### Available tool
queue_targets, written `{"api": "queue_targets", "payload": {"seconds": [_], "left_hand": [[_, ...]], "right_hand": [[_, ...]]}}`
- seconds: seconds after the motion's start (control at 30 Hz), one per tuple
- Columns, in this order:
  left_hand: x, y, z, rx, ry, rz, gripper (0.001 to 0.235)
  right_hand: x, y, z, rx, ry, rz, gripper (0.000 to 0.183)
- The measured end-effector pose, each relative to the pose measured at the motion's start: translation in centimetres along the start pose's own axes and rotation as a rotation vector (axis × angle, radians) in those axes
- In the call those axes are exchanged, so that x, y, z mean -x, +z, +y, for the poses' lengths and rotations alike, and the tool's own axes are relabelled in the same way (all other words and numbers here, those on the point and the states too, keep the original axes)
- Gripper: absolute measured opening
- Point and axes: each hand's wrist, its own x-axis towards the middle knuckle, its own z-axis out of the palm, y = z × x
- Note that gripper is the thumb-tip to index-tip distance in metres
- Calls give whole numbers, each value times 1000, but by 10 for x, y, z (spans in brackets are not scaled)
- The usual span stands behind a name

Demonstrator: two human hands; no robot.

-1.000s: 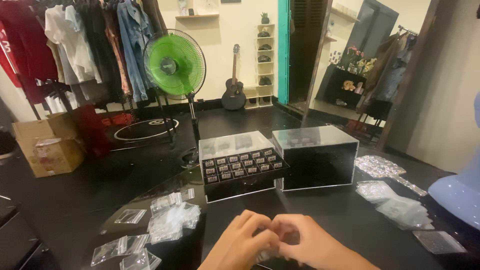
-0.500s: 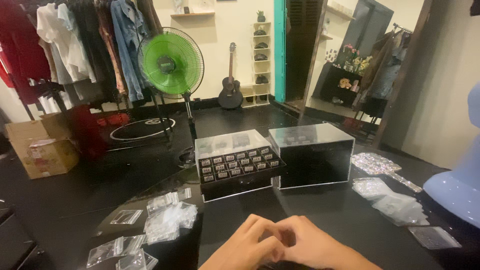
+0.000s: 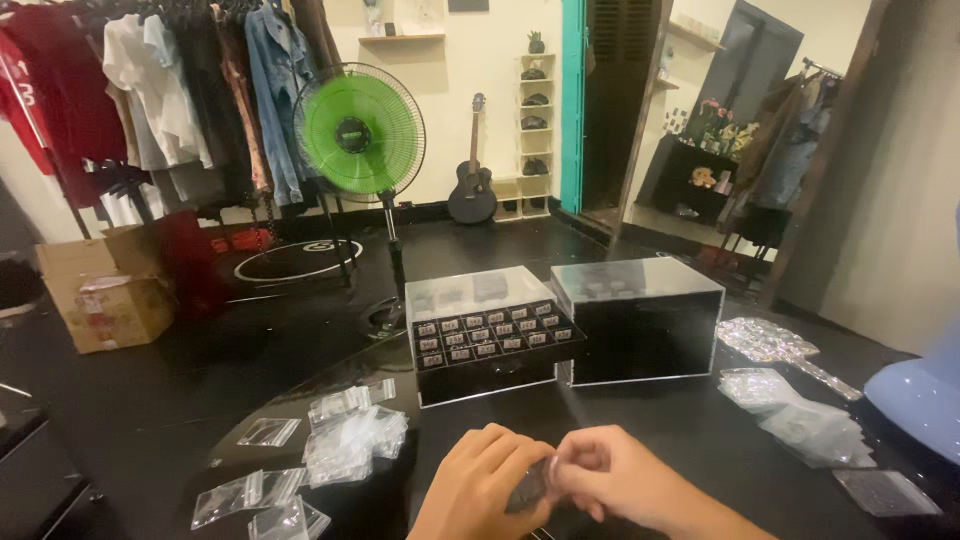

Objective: The person repeatedly picks up small plastic bags containing items, places them into a clear acrylic display box, and then removes them again. This cycle of placing and removing the bags is performed multiple times throughout the video.

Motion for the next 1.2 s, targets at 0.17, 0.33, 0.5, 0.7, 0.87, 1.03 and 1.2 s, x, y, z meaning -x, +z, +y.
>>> {"api": "queue_targets", "payload": {"seconds": [0.17, 0.33, 0.5, 0.7, 0.87, 1.03, 1.2], "left_hand": [[5, -7, -12, -34, -142, -24, 36], [10, -7, -15, -17, -214, -86, 51], [11, -7, -16, -47, -195, -71, 33], [9, -13, -15, -36, -206, -75, 33], [13, -10, -14, -60, -241, -90, 33], [13, -12, -10, -29, -289, -81, 34], [12, -12, -7, -34, -417, -41, 28]], "right_hand": [[-6, -24, -68, 373, -161, 130, 12], [-60, -29, -136, 859, -402, 239, 11], [-100, -10, -172, 1304, -107, 1, 15], [-141, -4, -166, 1596, -147, -71, 11], [-119, 9, -183, 1571, -137, -142, 10], [-104, -1, -172, 1404, -159, -67, 19], [-99, -20, -140, 1018, -291, 103, 19]]}}
